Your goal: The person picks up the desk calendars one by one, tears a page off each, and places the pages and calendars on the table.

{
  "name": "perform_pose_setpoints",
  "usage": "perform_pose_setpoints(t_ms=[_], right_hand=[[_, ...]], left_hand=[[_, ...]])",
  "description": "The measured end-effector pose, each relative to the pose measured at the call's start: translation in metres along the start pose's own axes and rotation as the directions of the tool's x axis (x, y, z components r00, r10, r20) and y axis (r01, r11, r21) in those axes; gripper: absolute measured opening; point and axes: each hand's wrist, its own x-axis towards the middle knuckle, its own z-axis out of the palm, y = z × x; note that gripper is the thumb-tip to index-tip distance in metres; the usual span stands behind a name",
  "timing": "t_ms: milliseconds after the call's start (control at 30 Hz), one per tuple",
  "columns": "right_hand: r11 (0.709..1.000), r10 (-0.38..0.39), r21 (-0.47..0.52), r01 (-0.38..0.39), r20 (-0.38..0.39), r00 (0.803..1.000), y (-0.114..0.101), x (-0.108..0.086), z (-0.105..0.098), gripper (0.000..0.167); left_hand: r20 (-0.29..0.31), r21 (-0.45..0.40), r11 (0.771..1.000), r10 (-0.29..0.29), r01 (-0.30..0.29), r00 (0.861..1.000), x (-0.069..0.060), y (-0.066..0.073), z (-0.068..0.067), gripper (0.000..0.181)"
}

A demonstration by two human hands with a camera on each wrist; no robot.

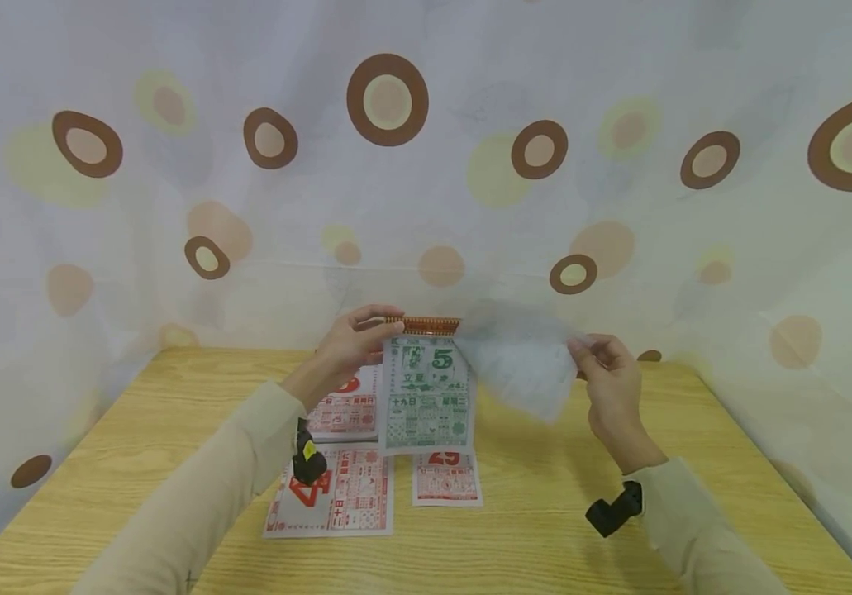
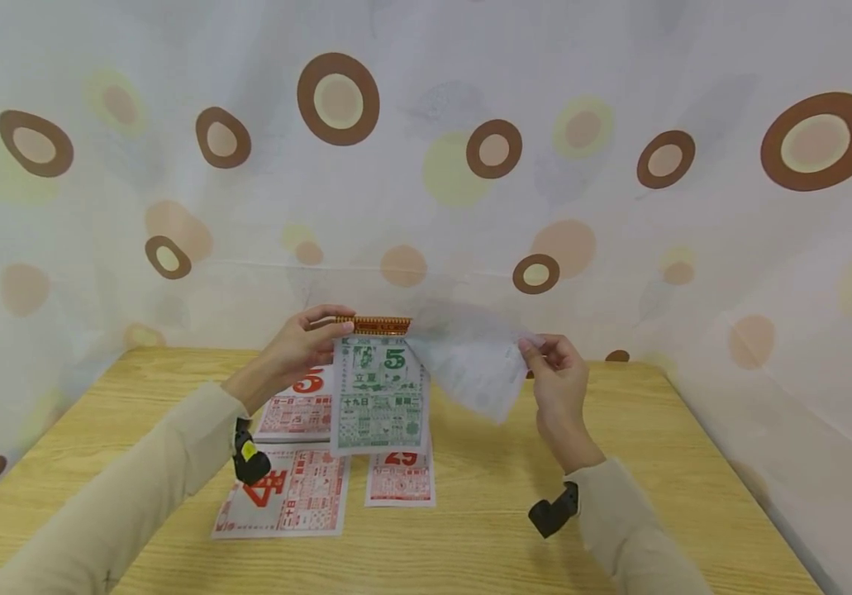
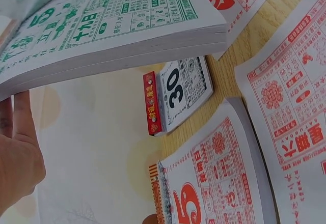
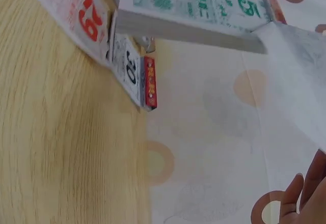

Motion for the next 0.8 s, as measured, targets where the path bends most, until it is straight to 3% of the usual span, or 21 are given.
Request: perform_pose_setpoints(t_ms=[167, 500, 800], right_hand=[[1.0, -0.003, 0.006, 0.003, -0.009, 1.0, 0.0, 0.002, -0.005, 0.019], [0.996, 0.021, 0.083, -0.018, -0.029, 0.999, 0.0, 0.006, -0.011, 0.013], [0.995, -0.006, 0.1, 0.011, -0.041, 0.999, -0.001, 0.01, -0.015, 0.012]], left_hand=[[0.003, -0.029, 0.999, 0.034, -0.034, 0.999, -0.001, 0.0, -0.002, 0.037], [0.015, -0.043, 0.999, 0.022, -0.022, 1.0, -0.001, 0.0, -0.005, 0.033], [0.03, -0.045, 0.999, 0.022, -0.021, 0.999, -0.003, 0.001, -0.006, 0.035]])
